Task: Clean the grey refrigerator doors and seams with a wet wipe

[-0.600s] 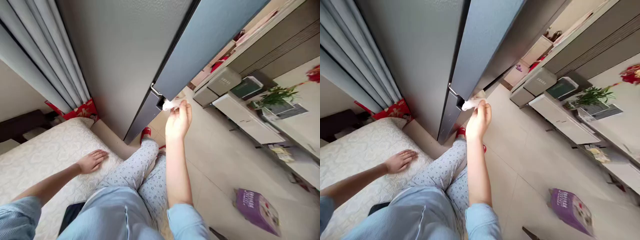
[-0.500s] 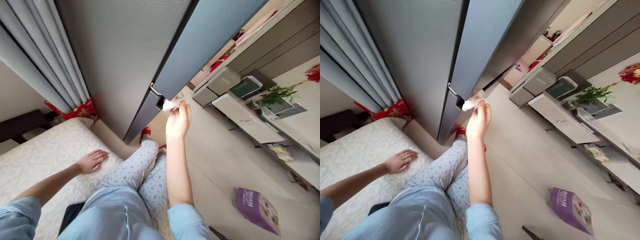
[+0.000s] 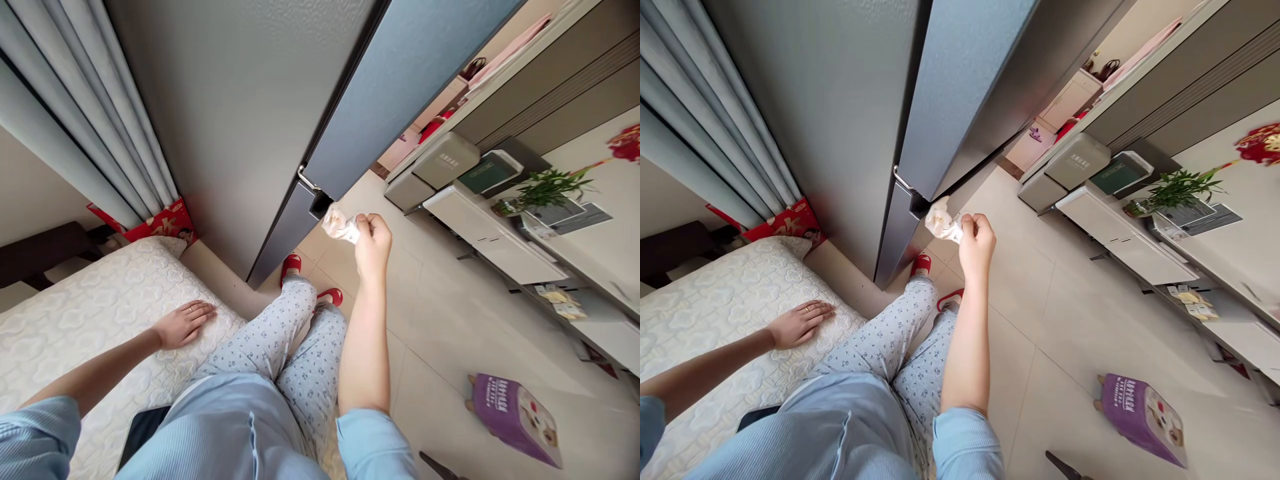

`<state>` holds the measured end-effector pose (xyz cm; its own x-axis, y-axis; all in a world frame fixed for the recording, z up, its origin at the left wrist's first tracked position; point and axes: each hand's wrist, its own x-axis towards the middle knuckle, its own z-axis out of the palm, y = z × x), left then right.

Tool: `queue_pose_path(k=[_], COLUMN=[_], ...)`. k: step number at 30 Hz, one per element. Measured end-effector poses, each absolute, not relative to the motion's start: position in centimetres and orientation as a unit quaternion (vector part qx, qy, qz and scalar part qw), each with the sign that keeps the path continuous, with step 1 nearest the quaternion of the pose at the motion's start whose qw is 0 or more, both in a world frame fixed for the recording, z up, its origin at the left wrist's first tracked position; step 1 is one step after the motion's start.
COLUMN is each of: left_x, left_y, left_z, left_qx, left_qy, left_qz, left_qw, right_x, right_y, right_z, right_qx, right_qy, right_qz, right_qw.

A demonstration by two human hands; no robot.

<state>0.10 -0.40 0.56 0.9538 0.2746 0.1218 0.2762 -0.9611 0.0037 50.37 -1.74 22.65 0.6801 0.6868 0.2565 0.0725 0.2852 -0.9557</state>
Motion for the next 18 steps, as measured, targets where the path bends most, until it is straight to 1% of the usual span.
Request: queue_pose_path(k=[2,4,5,9,11,13,16,18], left_x=[0.1,0.1,0.0,-0.2,-0.3,-0.3,-0.2,-0.1], left_y=[-0.4,-0.4,-0.3,-0.3,-0.2,-0.2,-0.2,-0.2], left_z=[0.5,0.5,0.4,0.1,0.0,0.0,0.1,0.3], left_qx=[-0.988,-0.988,-0.988,-0.989,-0.988,-0.988,-0.988,-0.988], left_qy=[-0.141,-0.142,-0.142,-0.143,-0.146,-0.148,-0.148,-0.144], left_qz=[-0.06,-0.057,-0.054,-0.044,-0.042,-0.041,-0.045,-0.05], left_qw=[0.005,-0.002,-0.005,0.004,0.008,0.003,-0.008,-0.004], right_x=[51.4,52.1,52.3,52.4,52.2,52.0,51.4,51.1], right_y=[-2.0,-2.2,-2.2,-1.7,-1.5,-1.4,-1.3,-1.3], right_z=[21.9,21.4,21.3,21.9,22.6,23.4,24.3,24.6], right_qx=[-0.626,-0.626,-0.609,-0.503,-0.464,-0.437,-0.406,-0.403], right_qy=[-0.338,-0.301,-0.286,-0.264,-0.244,-0.241,-0.263,-0.276], right_qz=[0.144,0.107,0.107,0.177,0.21,0.25,0.323,0.344], right_qw=[0.688,0.711,0.732,0.804,0.825,0.83,0.813,0.802])
